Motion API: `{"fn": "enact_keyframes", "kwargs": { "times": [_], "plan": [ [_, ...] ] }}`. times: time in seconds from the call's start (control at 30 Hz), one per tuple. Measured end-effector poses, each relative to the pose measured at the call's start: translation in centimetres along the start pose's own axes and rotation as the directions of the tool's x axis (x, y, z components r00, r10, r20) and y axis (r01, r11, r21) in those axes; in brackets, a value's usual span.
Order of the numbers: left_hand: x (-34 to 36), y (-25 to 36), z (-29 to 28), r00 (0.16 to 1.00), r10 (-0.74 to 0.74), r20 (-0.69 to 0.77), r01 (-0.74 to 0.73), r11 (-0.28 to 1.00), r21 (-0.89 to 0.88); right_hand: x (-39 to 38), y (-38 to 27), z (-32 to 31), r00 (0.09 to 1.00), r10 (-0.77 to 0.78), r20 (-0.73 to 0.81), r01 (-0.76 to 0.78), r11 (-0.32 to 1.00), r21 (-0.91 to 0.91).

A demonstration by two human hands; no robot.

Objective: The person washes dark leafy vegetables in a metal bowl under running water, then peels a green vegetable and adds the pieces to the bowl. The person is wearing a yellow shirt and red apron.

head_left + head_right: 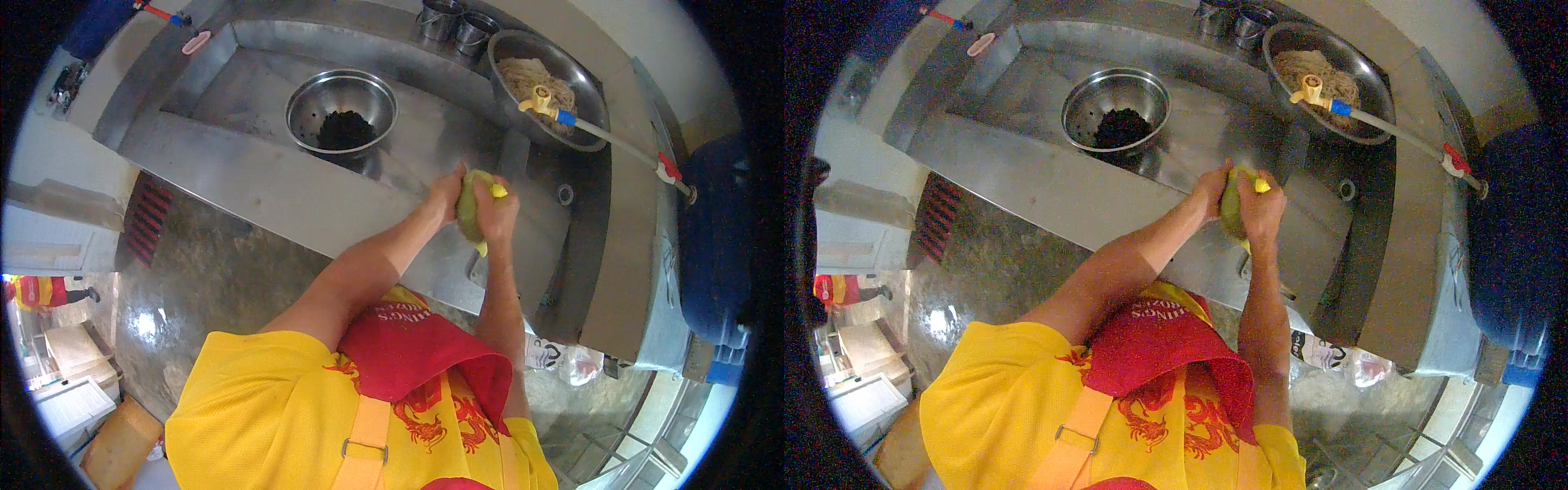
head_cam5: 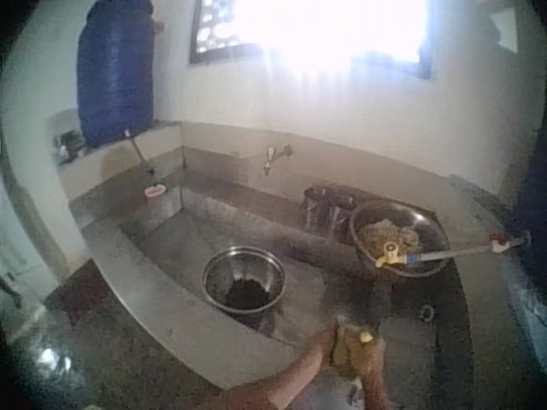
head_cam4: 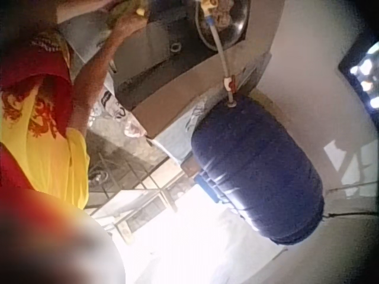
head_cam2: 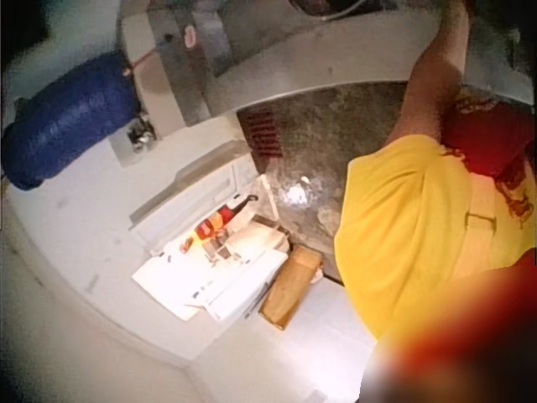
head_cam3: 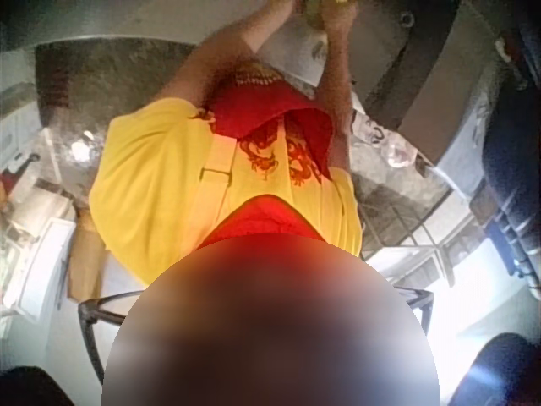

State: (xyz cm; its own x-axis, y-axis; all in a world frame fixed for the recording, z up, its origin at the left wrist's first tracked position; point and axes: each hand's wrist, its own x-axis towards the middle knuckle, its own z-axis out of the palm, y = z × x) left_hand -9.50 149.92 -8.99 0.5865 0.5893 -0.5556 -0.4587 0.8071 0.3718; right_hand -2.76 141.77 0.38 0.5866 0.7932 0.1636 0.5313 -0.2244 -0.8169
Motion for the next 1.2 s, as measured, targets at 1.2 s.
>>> {"fn": "enact_keyframes", "kwargs": {
  "times": [1.2],
  "plan": [
    [2.0, 3.1, 4.4, 0.965, 0.13, 0.227, -0.111, 0.989, -0.096, 6.5, -7.9, -3.0, 0.972, -0.135, 0.194, 0.201, 0.903, -0.379]
  ]
}}
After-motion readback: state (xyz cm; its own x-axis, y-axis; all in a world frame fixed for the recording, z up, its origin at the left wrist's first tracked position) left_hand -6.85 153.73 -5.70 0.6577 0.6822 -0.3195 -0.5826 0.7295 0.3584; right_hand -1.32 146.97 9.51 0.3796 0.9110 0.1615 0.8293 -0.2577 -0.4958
